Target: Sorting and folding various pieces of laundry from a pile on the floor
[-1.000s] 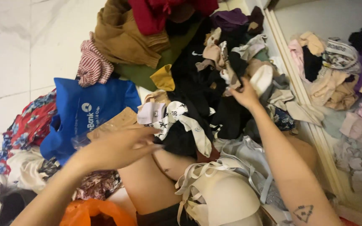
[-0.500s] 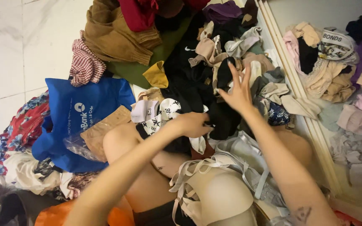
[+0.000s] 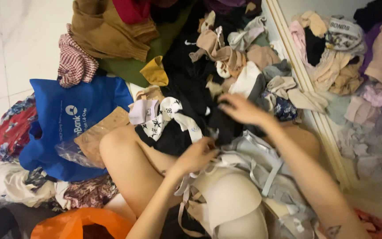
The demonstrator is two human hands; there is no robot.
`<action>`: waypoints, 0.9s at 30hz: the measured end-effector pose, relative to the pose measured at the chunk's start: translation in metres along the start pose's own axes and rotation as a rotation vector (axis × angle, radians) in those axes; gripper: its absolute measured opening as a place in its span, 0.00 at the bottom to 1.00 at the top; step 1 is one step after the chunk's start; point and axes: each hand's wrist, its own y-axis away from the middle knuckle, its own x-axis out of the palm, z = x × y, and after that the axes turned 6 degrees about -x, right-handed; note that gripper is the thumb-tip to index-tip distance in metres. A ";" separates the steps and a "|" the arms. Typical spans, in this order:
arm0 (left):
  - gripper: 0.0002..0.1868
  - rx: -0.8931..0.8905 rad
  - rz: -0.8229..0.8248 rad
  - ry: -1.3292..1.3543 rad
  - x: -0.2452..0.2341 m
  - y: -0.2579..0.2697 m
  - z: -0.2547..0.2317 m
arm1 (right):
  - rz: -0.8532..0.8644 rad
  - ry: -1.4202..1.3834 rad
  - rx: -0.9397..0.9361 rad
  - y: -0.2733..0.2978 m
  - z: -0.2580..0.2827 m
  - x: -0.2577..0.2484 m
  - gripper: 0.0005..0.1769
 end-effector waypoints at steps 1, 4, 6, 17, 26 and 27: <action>0.30 -0.002 0.007 0.000 -0.002 0.004 0.010 | -0.001 -0.003 0.007 0.005 0.022 -0.023 0.24; 0.23 -0.011 -0.056 0.286 0.005 0.005 0.042 | -0.217 0.300 0.194 0.020 0.039 -0.076 0.33; 0.19 0.004 -0.038 0.551 0.019 -0.003 0.074 | -0.353 0.110 0.113 0.034 -0.010 -0.079 0.54; 0.14 0.078 -0.033 0.776 0.032 -0.010 0.093 | -0.294 0.419 0.112 -0.044 0.029 -0.030 0.29; 0.14 0.062 0.024 0.899 0.026 -0.011 0.091 | -0.434 0.153 0.164 -0.085 -0.033 0.034 0.18; 0.15 0.045 0.039 0.931 0.023 -0.005 0.083 | -0.439 -0.053 0.161 -0.081 -0.032 0.031 0.18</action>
